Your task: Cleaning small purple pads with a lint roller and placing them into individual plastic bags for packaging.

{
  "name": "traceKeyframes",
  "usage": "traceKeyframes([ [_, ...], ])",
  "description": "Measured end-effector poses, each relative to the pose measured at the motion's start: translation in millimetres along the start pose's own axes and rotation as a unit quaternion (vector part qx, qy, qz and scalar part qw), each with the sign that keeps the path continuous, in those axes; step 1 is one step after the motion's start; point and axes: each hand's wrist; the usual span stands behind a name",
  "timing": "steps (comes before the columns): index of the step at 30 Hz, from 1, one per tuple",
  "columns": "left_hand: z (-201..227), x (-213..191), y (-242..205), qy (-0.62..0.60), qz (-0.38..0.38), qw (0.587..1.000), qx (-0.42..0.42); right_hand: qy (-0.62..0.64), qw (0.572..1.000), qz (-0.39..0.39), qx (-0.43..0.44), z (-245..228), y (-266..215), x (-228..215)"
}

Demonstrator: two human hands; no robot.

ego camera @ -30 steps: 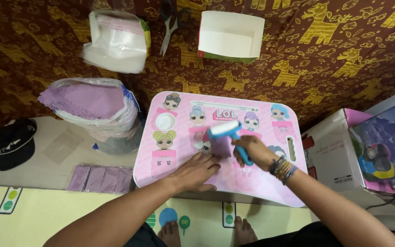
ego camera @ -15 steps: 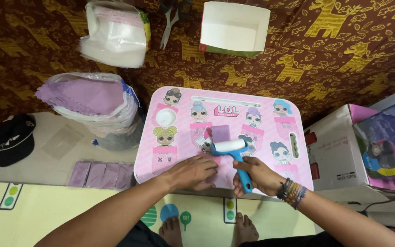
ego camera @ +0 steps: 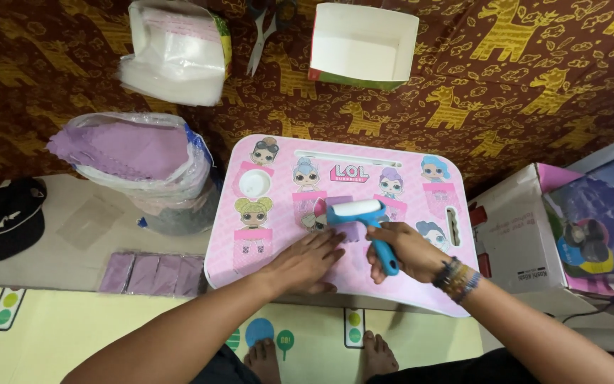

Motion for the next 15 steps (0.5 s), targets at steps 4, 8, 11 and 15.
traceKeyframes([
  [4,-2.6,15.0,-0.1,0.000,-0.035,0.999,-0.021,-0.027,0.999,-0.012,0.011,4.0,17.1,7.0],
  [8,-4.8,9.4,-0.4,-0.010,-0.064,0.998,-0.027,-0.033,0.999,-0.022,0.016,4.8,30.6,6.5],
  [11,-7.1,13.7,-0.8,-0.025,-0.071,0.997,-0.023,-0.026,0.999,-0.019,0.019,2.0,35.7,9.7],
  [15,-7.7,14.8,0.9,-0.022,-0.063,0.998,-0.021,-0.030,0.999,-0.019,0.016,-1.6,41.8,13.5],
])
Point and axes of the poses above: each hand's wrist, its own y-axis towards the middle knuckle, its own x-axis out of the palm, z = x × y, and after that the axes turned 9 degrees about y, right-handed
